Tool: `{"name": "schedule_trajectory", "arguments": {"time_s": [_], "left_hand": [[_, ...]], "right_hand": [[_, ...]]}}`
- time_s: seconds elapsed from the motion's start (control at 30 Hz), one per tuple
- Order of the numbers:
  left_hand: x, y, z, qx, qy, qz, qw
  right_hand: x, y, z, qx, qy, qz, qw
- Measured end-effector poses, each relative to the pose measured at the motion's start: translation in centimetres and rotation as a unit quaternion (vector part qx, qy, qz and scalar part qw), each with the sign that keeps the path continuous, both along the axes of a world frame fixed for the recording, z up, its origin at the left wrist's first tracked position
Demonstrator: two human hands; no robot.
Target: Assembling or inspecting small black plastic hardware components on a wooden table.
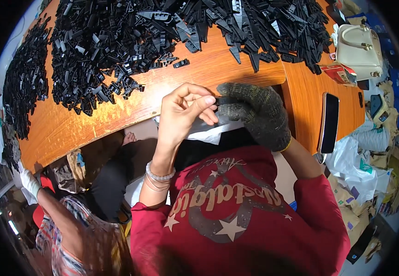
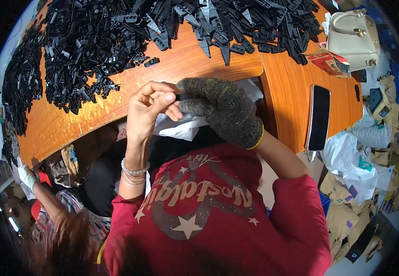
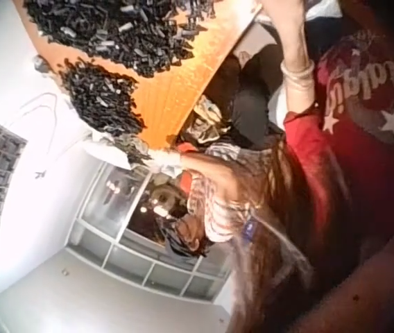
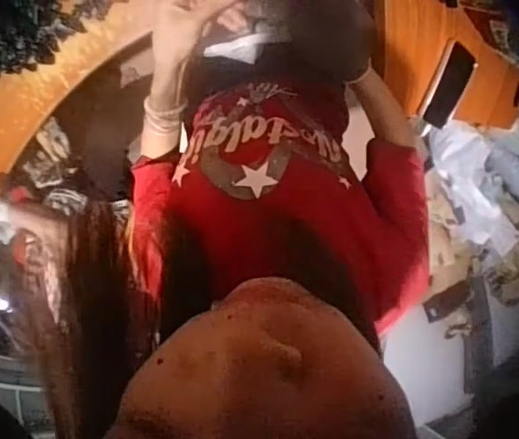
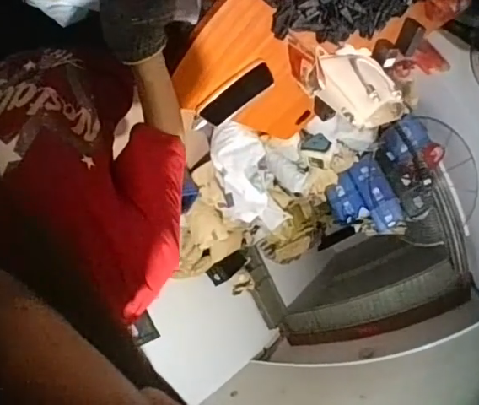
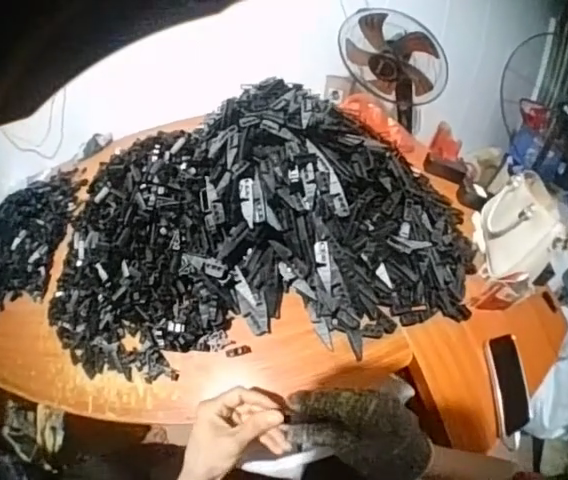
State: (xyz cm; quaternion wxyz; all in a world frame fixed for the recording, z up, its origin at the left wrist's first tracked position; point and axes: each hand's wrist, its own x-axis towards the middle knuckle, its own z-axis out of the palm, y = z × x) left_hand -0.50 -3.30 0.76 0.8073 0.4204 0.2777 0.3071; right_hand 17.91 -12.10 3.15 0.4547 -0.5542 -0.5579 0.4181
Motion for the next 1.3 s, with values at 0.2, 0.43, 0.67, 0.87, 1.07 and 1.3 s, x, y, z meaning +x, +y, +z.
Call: {"name": "schedule_trajectory", "arguments": {"time_s": [0.2,0.43,0.67,0.87,1.07,1.3], "left_hand": [[1.8,0.5,1.3,0.399,0.323,0.108,0.851],[4.4,6.0,1.4,0.622,0.515,0.167,0.566],[4.6,4.0,1.1,0.655,0.443,0.097,0.605],[4.1,0.6,-0.2,0.643,0.382,0.120,0.653],[4.5,-2.4,0.4,0.498,0.178,0.173,0.831],[2.6,3.3,0.0,0.533,0.455,0.185,0.689]], "right_hand": [[1.7,-1.5,0.8,0.010,-0.212,0.024,0.977],[1.9,-2.1,1.4,-0.004,-0.227,0.005,0.974],[1.5,-1.5,0.2,0.006,-0.156,-0.031,0.987],[0.9,-0.1,-1.5,-0.032,-0.112,-0.053,0.992],[0.7,1.6,-2.3,0.200,-0.331,-0.043,0.921],[0.7,1.5,-1.5,-0.031,-0.110,-0.054,0.992]]}}
